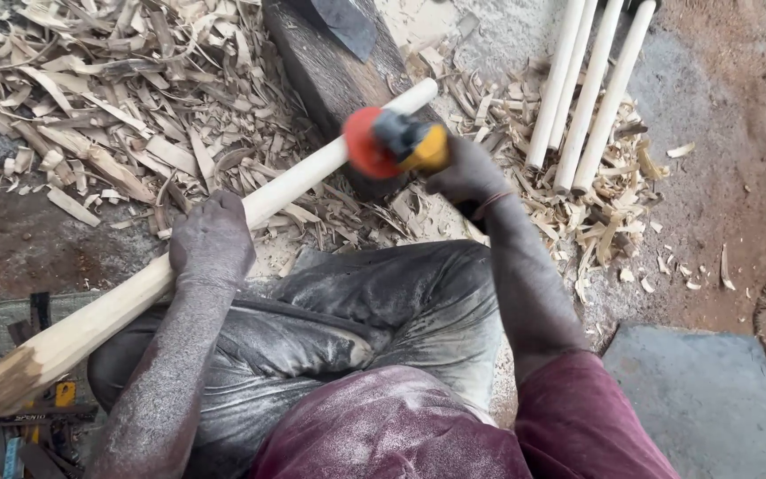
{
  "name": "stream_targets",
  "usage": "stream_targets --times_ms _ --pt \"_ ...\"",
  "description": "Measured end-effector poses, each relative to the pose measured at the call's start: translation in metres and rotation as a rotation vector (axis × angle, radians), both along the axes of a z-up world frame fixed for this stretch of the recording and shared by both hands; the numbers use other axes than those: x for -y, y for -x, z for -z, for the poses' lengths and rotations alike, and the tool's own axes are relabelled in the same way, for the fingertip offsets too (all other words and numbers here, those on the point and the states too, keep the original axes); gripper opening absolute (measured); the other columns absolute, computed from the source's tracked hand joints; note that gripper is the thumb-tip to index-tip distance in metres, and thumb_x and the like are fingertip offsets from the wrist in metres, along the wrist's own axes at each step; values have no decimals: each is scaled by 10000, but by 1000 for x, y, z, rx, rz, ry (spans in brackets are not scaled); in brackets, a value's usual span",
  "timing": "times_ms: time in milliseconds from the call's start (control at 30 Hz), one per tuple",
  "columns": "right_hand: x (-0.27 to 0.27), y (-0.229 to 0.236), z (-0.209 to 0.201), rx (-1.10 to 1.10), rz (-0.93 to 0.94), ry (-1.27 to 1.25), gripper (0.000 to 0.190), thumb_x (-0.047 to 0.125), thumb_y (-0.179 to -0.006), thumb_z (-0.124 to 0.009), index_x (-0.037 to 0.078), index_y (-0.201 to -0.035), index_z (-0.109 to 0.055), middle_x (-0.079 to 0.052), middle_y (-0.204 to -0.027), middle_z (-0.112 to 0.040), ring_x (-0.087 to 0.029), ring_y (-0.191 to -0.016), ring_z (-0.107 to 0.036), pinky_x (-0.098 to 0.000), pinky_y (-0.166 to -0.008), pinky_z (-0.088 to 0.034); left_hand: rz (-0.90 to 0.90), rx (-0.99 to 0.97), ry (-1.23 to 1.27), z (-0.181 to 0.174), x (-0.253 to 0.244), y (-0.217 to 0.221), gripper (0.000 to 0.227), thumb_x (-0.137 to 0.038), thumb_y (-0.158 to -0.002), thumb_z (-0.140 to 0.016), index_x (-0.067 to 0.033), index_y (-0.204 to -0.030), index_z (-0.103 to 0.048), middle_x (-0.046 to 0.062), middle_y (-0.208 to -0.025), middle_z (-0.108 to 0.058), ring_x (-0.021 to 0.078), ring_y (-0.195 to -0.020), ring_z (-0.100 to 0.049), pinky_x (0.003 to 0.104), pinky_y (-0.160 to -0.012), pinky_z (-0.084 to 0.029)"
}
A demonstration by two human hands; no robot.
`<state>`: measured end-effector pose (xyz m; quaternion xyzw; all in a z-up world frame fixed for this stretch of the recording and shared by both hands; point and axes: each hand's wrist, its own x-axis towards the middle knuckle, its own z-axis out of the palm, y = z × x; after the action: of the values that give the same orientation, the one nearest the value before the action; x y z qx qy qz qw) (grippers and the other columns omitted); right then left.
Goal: Use an angle grinder with a sanding disc to shape and smooth a wooden tool handle.
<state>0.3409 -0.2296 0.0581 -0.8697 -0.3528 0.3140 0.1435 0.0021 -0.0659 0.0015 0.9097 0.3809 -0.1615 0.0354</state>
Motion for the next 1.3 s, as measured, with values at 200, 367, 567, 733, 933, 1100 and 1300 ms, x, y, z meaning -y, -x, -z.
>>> stream_targets --times_ms 200,367,567,733,933,1100,1300 --pt "10 -31 -1 -2 108 -16 733 97 -620 -851 53 -1306 -598 -126 -1131 -747 -247 -1012 -743 -387 -950 -615 -180 -61 424 -39 -16 -8 413 -107 -984 -644 1 -1361 -514 206 -1076 -738 305 -906 -773 442 -780 -669" --pt "-5 49 -23 81 -89 -26 806 128 -608 -868 50 -1349 -559 -154 -1103 -744 -286 -1020 -726 -398 -957 -581 -214 -77 545 -39 -26 -12 527 -159 -918 -762 -33 -1363 -508 191 -1112 -718 309 -974 -749 465 -870 -643" --pt "-2 18 0 76 -143 -63 741 141 -611 -861 62 -1304 -610 -135 -1101 -758 -278 -1025 -738 -398 -976 -579 -157 -33 539 -23 -34 -4 547 -264 -884 -812 -80 -1335 -563 141 -1173 -717 259 -1077 -718 450 -1020 -582" --pt "-3 -10 -10 56 27 19 730 148 -616 -864 55 -1290 -599 -125 -1107 -746 -263 -1001 -752 -400 -937 -625 -142 -28 546 -7 -42 -5 528 -246 -878 -794 -102 -1339 -580 129 -1205 -718 242 -1096 -718 450 -1032 -576" --pt "-9 39 -1 86 -118 3 741 97 -633 -850 82 -1328 -590 -113 -1139 -749 -245 -1065 -725 -389 -1028 -553 -135 -65 554 1 -45 -6 585 -268 -859 -798 -134 -1380 -570 110 -1232 -718 237 -1136 -714 456 -1052 -568" --pt "-18 44 -18 72 -96 -11 716 87 -666 -855 90 -1329 -585 -114 -1136 -751 -242 -1077 -717 -384 -1032 -546 -127 -18 585 10 -51 -6 813 -416 -758 -925 -93 -1391 -531 134 -1231 -705 259 -1159 -684 450 -1055 -552" --pt "-14 -36 -10 60 105 15 727 126 -643 -857 71 -1318 -593 -118 -1130 -735 -253 -1017 -735 -399 -944 -606 -139 44 626 9 -52 -2 720 -388 -773 -884 -119 -1363 -572 125 -1186 -749 251 -1106 -723 448 -1037 -574"
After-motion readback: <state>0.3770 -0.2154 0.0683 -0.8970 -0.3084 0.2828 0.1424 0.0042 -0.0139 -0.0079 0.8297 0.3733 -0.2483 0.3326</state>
